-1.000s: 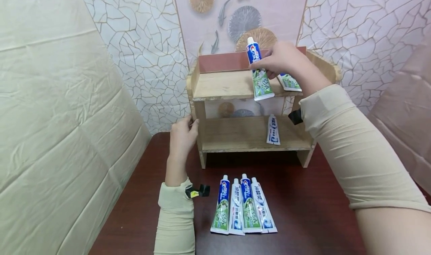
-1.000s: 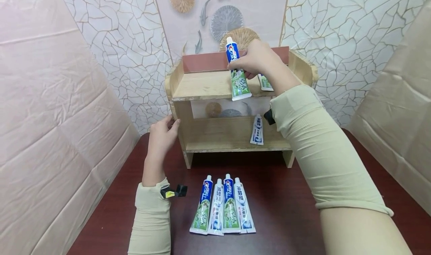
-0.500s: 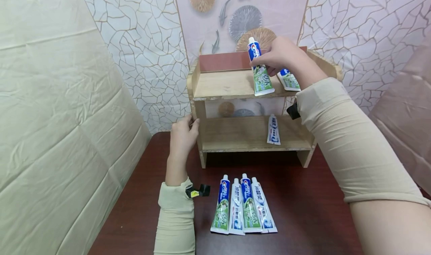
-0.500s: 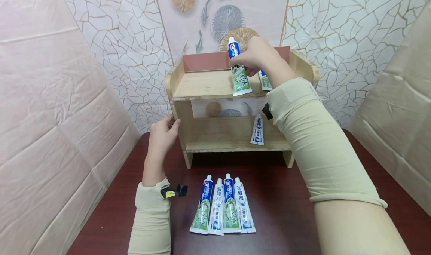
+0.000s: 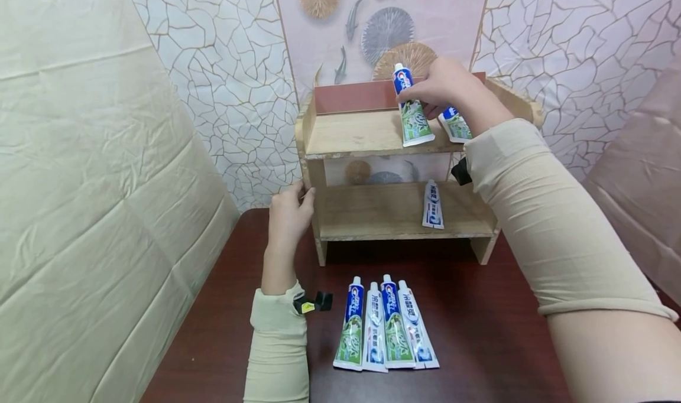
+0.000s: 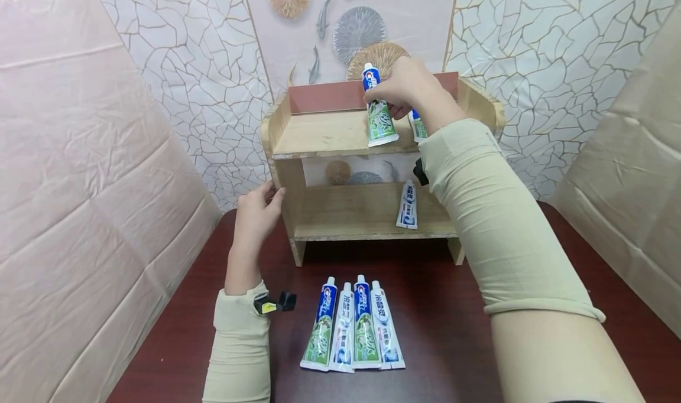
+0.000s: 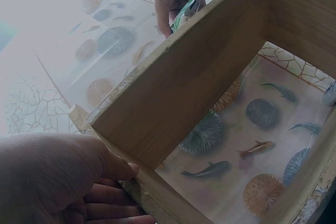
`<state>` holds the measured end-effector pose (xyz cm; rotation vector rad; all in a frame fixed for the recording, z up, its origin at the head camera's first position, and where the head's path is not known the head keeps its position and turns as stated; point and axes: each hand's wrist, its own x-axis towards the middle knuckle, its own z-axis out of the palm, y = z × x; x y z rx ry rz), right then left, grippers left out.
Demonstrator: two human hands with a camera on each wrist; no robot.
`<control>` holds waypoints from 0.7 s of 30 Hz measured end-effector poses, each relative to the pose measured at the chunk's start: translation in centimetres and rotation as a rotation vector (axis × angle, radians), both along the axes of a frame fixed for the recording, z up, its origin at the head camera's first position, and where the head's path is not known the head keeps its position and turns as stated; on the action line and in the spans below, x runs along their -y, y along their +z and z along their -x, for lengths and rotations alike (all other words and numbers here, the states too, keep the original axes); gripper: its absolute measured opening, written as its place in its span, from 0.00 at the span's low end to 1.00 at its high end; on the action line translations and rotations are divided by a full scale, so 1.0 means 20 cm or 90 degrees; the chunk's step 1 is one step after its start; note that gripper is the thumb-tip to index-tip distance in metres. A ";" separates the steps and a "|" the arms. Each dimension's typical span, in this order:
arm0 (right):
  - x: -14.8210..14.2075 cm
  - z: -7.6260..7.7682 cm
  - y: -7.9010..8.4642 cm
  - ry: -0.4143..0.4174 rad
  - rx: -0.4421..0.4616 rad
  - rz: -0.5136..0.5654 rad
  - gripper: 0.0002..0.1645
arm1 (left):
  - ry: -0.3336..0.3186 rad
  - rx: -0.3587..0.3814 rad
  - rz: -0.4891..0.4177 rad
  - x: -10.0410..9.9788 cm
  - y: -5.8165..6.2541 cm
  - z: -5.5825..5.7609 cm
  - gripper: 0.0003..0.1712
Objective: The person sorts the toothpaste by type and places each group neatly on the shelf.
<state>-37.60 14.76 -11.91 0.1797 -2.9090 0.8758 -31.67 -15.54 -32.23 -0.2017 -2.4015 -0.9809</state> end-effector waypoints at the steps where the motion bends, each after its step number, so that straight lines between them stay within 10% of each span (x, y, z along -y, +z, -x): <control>1: 0.00 0.00 0.00 0.002 0.002 -0.001 0.29 | 0.001 -0.001 0.002 0.00 0.00 0.00 0.15; 21: 0.02 0.08 -0.02 0.002 0.018 0.006 0.29 | 0.006 -0.001 0.003 0.01 0.00 0.00 0.19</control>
